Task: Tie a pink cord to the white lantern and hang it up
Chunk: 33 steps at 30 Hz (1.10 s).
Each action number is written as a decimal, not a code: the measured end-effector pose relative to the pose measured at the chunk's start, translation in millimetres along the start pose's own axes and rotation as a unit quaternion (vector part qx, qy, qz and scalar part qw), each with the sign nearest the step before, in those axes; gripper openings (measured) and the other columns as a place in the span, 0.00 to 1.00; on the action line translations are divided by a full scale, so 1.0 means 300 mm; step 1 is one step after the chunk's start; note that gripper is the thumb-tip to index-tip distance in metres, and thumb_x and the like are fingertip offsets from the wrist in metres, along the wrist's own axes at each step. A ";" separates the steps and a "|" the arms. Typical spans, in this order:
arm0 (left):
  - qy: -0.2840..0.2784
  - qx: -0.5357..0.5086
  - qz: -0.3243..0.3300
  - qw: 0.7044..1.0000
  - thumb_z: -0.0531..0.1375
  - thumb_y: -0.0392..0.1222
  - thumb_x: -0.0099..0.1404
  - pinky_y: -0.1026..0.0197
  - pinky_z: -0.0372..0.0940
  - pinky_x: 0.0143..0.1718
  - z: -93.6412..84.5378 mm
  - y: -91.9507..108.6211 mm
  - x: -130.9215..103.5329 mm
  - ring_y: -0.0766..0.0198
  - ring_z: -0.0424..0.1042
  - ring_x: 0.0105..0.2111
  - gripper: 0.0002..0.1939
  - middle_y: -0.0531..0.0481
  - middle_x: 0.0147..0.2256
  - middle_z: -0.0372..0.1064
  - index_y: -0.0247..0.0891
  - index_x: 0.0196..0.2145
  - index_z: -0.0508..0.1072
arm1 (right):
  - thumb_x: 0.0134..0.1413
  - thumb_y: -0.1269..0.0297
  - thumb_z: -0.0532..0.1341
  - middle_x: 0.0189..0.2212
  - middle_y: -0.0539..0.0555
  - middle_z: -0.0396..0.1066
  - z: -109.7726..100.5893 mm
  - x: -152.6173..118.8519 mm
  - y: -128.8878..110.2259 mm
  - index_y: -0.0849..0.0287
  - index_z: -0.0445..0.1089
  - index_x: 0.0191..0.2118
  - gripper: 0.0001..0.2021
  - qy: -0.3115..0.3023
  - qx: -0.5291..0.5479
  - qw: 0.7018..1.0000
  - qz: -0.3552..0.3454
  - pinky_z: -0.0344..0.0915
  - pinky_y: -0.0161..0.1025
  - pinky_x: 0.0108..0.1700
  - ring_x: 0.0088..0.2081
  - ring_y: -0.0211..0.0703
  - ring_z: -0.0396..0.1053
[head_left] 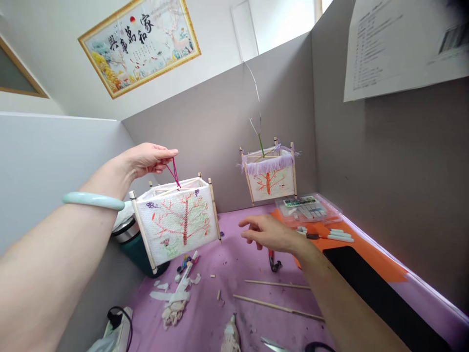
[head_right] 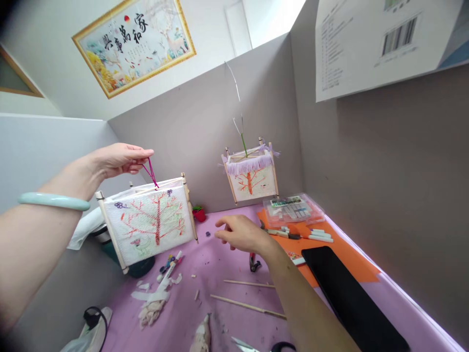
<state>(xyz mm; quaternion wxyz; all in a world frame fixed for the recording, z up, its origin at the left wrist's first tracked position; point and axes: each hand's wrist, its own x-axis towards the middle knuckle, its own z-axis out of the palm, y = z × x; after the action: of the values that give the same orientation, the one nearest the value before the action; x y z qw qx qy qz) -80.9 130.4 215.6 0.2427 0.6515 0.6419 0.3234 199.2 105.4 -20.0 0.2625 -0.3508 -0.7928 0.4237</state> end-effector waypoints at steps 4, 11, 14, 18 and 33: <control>0.002 0.005 0.004 1.000 0.65 0.46 0.54 0.67 0.47 0.18 0.004 0.006 -0.011 0.75 0.49 0.17 0.18 0.57 0.20 0.49 0.38 0.20 0.59 | 0.55 0.59 0.55 0.34 0.52 0.72 0.005 0.004 -0.002 0.56 0.64 0.53 0.19 0.018 -0.013 1.000 -0.009 0.57 0.30 0.23 0.26 0.35 0.68; -0.005 0.018 0.004 1.000 0.64 0.47 0.54 0.66 0.45 0.18 0.015 0.006 -0.014 0.74 0.49 0.17 0.18 0.57 0.19 0.49 0.38 0.20 0.60 | 0.53 0.60 0.57 0.33 0.50 0.71 -0.001 -0.009 -0.018 0.52 0.60 0.57 0.24 -0.053 0.003 0.998 -0.036 0.60 0.31 0.26 0.25 0.34 0.68; -0.015 0.026 0.008 1.000 0.64 0.47 0.55 0.66 0.45 0.19 0.012 -0.004 -0.005 0.73 0.49 0.18 0.18 0.57 0.19 0.49 0.38 0.20 0.60 | 0.53 0.59 0.57 0.32 0.50 0.72 -0.005 -0.017 -0.024 0.53 0.66 0.51 0.19 -0.121 0.009 0.991 -0.047 0.62 0.31 0.28 0.25 0.34 0.68; -0.021 0.026 0.005 0.999 0.63 0.45 0.57 0.66 0.44 0.19 0.020 -0.001 -0.010 0.74 0.48 0.18 0.16 0.57 0.19 0.49 0.38 0.20 0.60 | 0.53 0.58 0.56 0.32 0.51 0.72 -0.003 -0.012 -0.016 0.56 0.68 0.48 0.17 -0.084 0.003 0.996 -0.039 0.61 0.31 0.25 0.25 0.34 0.68; -0.026 0.067 0.004 0.997 0.63 0.50 0.55 0.65 0.46 0.21 0.000 -0.005 -0.016 0.72 0.50 0.19 0.18 0.56 0.19 0.50 0.38 0.21 0.60 | 0.54 0.59 0.55 0.33 0.52 0.72 -0.001 0.004 0.014 0.56 0.65 0.51 0.19 -0.061 -0.040 0.997 -0.006 0.58 0.29 0.22 0.26 0.35 0.69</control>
<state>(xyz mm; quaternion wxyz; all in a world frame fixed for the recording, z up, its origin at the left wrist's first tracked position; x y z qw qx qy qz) -81.8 125.8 214.0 0.2139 0.6768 0.6530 0.2642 200.1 108.3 -23.3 0.2018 -0.3300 -0.8258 0.4105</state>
